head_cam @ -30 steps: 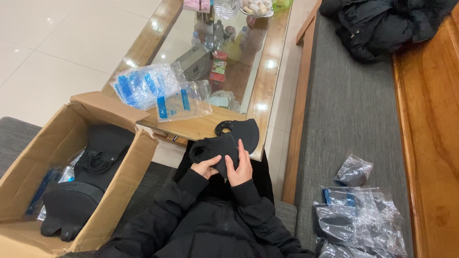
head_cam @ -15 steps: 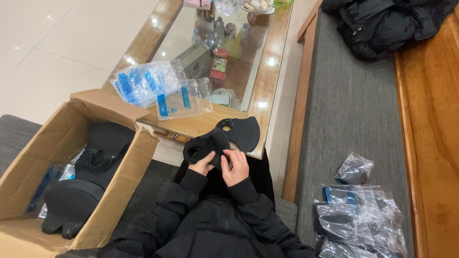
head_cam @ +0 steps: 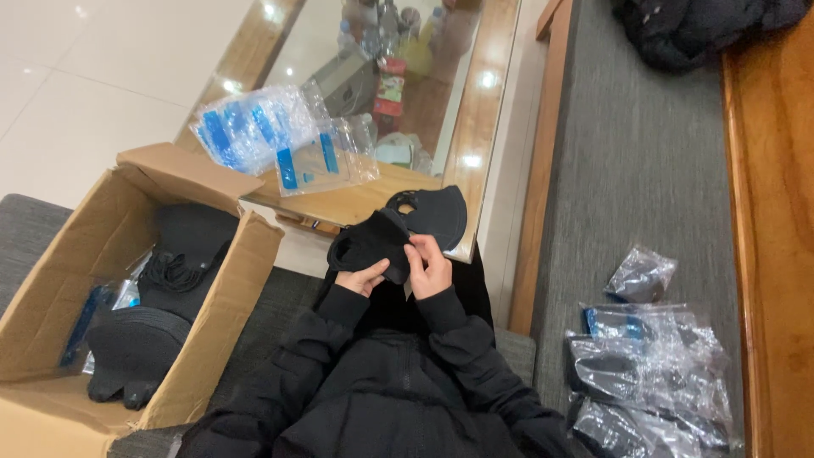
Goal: Packaging individual black fabric masks into plastic zip-lock bags
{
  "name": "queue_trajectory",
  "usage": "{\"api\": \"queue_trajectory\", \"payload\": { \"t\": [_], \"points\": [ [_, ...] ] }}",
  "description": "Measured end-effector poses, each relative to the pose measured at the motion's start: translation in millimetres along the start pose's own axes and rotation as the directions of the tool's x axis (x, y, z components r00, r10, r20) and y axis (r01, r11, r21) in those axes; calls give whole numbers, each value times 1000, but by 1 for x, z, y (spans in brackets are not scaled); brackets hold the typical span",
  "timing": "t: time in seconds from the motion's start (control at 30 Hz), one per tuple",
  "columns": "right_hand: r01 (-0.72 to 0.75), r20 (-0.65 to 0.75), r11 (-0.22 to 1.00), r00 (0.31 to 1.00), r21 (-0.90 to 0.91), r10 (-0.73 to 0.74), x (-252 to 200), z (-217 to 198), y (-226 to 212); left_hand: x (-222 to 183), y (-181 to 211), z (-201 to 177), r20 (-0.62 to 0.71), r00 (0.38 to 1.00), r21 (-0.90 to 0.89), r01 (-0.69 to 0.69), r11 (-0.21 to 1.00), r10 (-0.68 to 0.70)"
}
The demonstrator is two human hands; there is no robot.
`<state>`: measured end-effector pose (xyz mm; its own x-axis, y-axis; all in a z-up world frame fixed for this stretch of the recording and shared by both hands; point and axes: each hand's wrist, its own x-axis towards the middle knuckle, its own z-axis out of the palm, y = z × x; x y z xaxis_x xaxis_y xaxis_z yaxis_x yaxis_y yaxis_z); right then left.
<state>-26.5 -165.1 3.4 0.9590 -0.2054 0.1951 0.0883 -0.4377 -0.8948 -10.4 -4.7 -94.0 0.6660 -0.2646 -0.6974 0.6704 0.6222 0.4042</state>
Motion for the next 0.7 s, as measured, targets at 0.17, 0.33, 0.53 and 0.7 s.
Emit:
{"api": "queue_trajectory", "payload": {
  "t": [0.17,0.33,0.53,0.7],
  "points": [
    [-174,-112,919,968,352,226,15,13,59,-40,1,29,-71,997,-132,-46,990,37],
    [-319,-125,864,911,390,393,44,-8,81,-67,29,47,-128,987,-243,-122,962,93],
    [-473,-97,881,875,32,474,49,-22,75,-73,26,47,-104,984,-311,-170,935,145],
    [-373,-150,907,925,-194,348,41,-30,41,-82,21,49,-73,988,-213,-147,966,134]
  ]
}}
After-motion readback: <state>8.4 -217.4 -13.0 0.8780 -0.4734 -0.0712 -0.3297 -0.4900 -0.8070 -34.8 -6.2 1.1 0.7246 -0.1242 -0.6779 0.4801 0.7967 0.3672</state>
